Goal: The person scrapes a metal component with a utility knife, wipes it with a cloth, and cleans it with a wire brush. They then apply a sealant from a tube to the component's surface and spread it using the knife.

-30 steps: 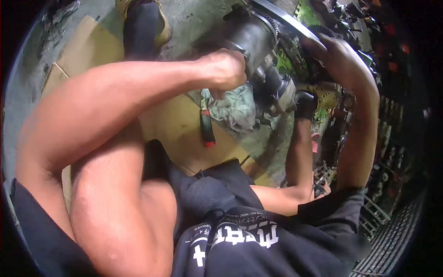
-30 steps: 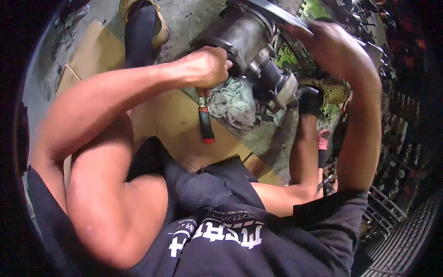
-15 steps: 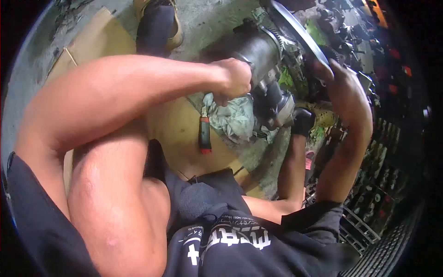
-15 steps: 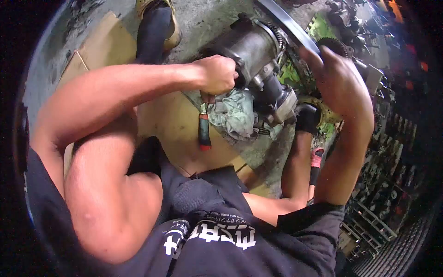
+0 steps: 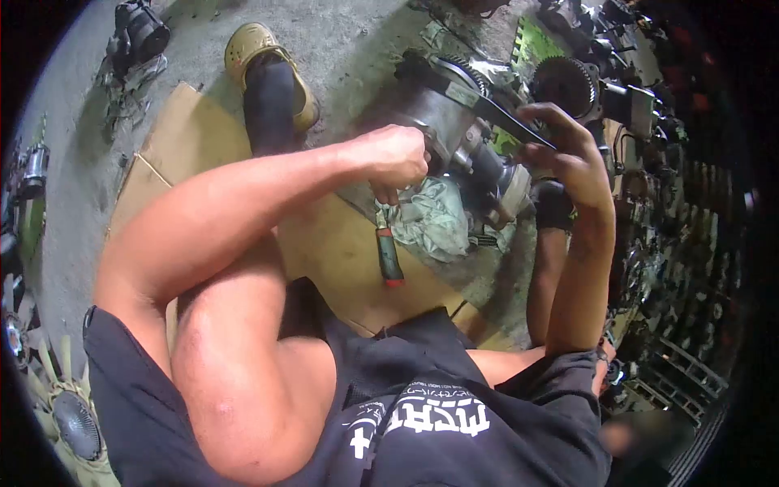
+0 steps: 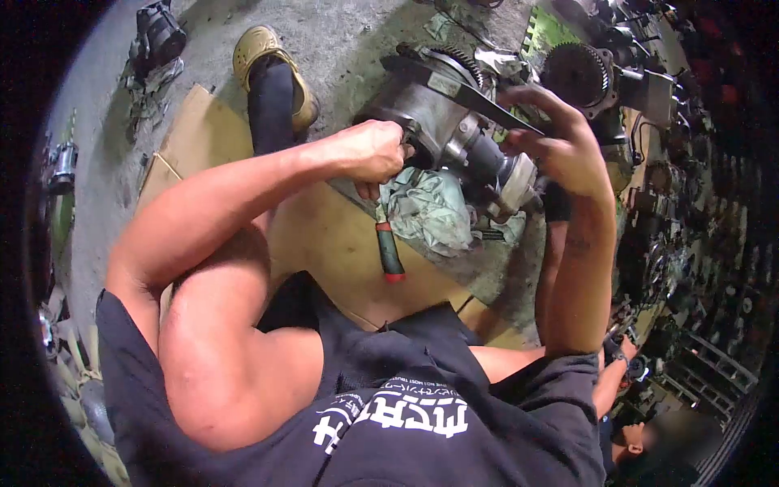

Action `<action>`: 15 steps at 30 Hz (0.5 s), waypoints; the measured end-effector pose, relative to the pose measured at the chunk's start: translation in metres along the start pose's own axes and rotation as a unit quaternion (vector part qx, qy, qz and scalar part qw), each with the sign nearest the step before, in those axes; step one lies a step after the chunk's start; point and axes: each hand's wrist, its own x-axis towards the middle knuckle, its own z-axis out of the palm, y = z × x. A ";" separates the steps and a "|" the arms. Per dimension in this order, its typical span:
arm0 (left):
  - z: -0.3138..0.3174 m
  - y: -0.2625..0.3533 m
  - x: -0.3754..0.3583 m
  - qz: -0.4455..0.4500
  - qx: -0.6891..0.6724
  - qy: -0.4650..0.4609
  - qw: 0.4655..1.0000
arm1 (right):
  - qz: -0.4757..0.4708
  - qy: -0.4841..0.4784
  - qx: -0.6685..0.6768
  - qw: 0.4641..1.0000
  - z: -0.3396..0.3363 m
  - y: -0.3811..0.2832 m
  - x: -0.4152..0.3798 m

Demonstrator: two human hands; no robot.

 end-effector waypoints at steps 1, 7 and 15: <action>-0.001 0.004 -0.002 -0.003 0.005 -0.004 1.000 | -0.040 0.006 0.086 0.995 -0.001 0.005 -0.009; -0.002 0.019 -0.011 -0.136 -0.101 0.041 0.985 | -0.153 0.173 0.288 0.929 0.041 0.028 -0.016; -0.001 0.013 -0.013 -0.022 0.037 0.069 0.997 | -0.263 0.224 0.586 0.733 0.061 0.025 0.031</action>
